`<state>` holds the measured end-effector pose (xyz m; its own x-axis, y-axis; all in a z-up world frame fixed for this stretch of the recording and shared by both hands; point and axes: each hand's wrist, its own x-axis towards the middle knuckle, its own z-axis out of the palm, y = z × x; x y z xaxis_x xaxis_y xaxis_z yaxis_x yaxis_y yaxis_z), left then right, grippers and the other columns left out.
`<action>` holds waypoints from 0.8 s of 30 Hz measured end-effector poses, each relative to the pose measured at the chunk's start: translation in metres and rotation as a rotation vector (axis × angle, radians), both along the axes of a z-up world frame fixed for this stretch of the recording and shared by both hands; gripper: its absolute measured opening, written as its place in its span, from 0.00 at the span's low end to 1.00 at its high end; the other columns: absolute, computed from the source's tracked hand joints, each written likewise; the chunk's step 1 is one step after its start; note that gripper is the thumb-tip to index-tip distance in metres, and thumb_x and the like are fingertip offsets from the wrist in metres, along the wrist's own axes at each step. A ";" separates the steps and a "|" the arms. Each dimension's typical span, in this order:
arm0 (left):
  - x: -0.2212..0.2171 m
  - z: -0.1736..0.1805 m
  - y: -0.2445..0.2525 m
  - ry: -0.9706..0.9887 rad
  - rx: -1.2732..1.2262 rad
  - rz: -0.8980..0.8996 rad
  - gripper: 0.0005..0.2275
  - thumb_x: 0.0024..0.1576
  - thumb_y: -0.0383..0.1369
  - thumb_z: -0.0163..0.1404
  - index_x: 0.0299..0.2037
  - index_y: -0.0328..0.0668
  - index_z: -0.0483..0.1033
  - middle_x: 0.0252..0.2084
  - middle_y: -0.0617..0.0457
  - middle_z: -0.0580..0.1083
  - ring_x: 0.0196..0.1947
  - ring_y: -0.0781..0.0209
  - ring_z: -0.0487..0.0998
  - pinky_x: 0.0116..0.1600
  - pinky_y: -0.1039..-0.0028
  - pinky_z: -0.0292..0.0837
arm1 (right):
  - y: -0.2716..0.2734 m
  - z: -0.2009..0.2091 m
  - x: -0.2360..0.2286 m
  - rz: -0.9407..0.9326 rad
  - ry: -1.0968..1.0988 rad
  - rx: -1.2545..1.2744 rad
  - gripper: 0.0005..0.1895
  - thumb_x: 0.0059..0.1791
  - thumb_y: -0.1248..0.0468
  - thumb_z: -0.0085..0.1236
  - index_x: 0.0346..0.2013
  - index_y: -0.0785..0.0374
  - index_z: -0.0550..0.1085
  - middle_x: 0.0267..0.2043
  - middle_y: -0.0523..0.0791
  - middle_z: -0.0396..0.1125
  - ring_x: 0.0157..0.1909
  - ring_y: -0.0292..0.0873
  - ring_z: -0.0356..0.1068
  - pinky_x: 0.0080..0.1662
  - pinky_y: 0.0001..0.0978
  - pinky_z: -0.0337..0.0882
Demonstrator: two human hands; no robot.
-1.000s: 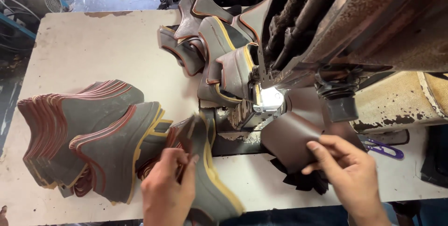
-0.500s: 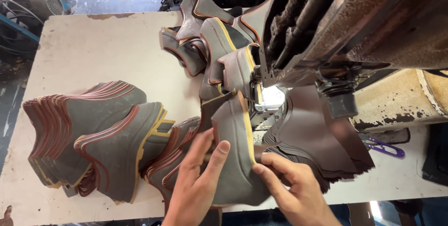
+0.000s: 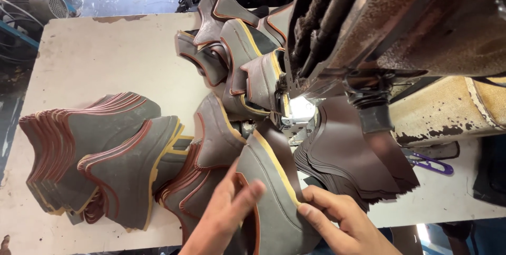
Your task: Stitching together pieces of shoe uppers using an industrial sewing machine.
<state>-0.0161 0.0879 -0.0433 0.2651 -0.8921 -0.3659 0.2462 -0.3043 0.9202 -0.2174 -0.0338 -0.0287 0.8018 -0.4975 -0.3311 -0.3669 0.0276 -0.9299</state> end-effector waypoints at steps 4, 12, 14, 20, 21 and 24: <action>-0.024 -0.016 0.007 0.281 -0.109 0.123 0.23 0.58 0.34 0.54 0.62 0.31 0.68 0.53 0.42 0.79 0.50 0.59 0.78 0.56 0.69 0.72 | -0.001 0.004 0.000 0.001 0.038 -0.010 0.12 0.52 0.63 0.51 0.37 0.65 0.81 0.24 0.40 0.73 0.27 0.34 0.63 0.31 0.29 0.61; -0.029 0.004 0.005 0.015 -0.295 0.238 0.36 0.59 0.30 0.49 0.77 0.51 0.44 0.73 0.44 0.65 0.62 0.58 0.72 0.65 0.65 0.60 | 0.007 -0.006 0.001 -0.007 -0.044 -0.089 0.13 0.54 0.62 0.47 0.37 0.64 0.79 0.24 0.40 0.71 0.25 0.34 0.62 0.29 0.29 0.61; -0.032 -0.002 0.009 0.005 -0.288 0.248 0.36 0.59 0.29 0.50 0.77 0.50 0.44 0.65 0.44 0.71 0.55 0.60 0.74 0.61 0.68 0.64 | 0.012 -0.003 0.002 0.021 0.010 -0.112 0.14 0.54 0.59 0.46 0.37 0.63 0.78 0.24 0.41 0.73 0.25 0.35 0.64 0.29 0.31 0.63; -0.035 -0.010 0.022 -0.023 -0.114 0.403 0.14 0.58 0.31 0.56 0.51 0.30 0.82 0.37 0.50 0.81 0.35 0.67 0.74 0.43 0.77 0.68 | 0.023 0.000 0.008 0.066 0.017 -0.094 0.08 0.51 0.62 0.52 0.33 0.63 0.77 0.26 0.43 0.76 0.27 0.36 0.68 0.30 0.31 0.66; -0.036 -0.010 0.022 -0.057 -0.092 0.468 0.10 0.57 0.30 0.58 0.41 0.29 0.87 0.27 0.54 0.78 0.27 0.69 0.70 0.35 0.79 0.63 | 0.024 0.002 0.009 0.047 -0.013 -0.056 0.09 0.52 0.62 0.51 0.34 0.63 0.78 0.28 0.44 0.78 0.30 0.36 0.70 0.33 0.31 0.68; -0.036 -0.006 0.018 0.013 -0.122 0.455 0.09 0.59 0.29 0.56 0.38 0.26 0.84 0.27 0.52 0.77 0.27 0.69 0.69 0.34 0.78 0.64 | 0.023 -0.011 -0.003 0.053 -0.009 -0.172 0.07 0.52 0.64 0.53 0.32 0.62 0.75 0.23 0.43 0.73 0.24 0.36 0.64 0.27 0.32 0.64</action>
<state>-0.0523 0.1062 -0.0493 0.6352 -0.7230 -0.2717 0.3415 -0.0526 0.9384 -0.2203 -0.0111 -0.0394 0.8309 -0.5034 -0.2370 -0.3548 -0.1512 -0.9226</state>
